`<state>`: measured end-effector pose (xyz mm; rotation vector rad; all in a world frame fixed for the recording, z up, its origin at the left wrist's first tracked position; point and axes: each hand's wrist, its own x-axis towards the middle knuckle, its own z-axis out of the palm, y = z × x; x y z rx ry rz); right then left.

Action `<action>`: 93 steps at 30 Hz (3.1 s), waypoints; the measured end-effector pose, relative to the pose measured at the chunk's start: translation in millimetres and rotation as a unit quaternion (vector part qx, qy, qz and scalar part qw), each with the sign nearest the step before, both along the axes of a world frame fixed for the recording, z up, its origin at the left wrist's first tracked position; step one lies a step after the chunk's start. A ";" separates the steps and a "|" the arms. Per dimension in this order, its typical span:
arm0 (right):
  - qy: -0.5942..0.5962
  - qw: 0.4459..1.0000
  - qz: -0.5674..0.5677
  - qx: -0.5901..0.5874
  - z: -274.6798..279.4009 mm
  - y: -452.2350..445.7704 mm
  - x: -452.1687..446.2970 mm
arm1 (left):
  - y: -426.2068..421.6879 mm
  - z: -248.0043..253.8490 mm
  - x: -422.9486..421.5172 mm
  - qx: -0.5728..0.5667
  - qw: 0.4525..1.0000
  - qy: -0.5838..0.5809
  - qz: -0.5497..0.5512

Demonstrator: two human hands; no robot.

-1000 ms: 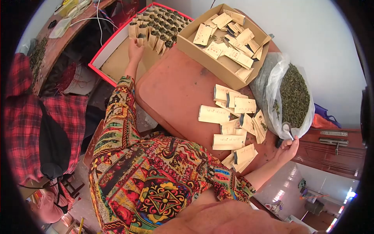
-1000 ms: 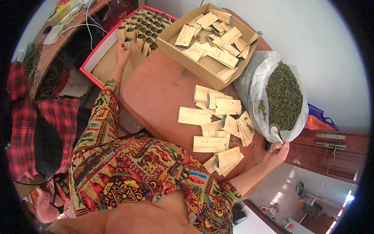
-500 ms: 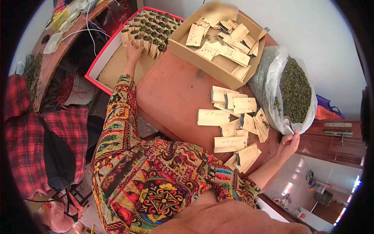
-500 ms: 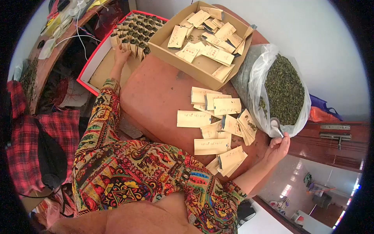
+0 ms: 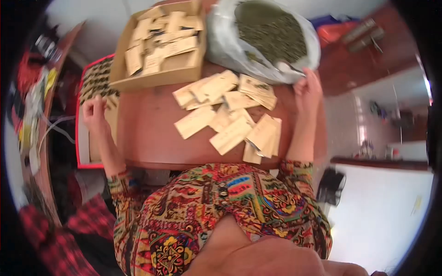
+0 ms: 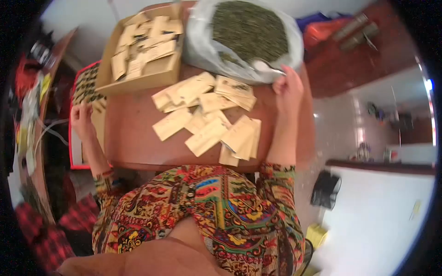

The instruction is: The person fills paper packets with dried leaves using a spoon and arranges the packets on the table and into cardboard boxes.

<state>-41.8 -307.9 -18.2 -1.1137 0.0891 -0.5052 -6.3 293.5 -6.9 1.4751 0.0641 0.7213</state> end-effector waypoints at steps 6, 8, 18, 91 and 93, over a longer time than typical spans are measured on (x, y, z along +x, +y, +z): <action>-0.033 0.998 0.005 0.055 -3.2 17.7 1.5 | -168.3 81.5 -50.3 0.040 0.875 -0.180 -0.448; -0.032 0.996 0.006 0.078 -5.9 23.3 4.7 | -209.2 106.8 -73.4 -0.067 0.798 -0.234 -0.552; -0.032 0.995 0.019 0.095 -7.3 31.3 6.6 | -287.6 170.8 -143.0 -0.262 0.503 -0.257 -0.782; -0.001 0.998 0.042 0.037 -12.9 37.7 12.1 | -311.0 -15.3 16.9 0.585 0.766 0.058 -0.261; 0.007 0.999 0.037 0.029 -11.9 39.5 12.4 | -312.5 -12.8 14.1 0.584 0.766 0.057 -0.262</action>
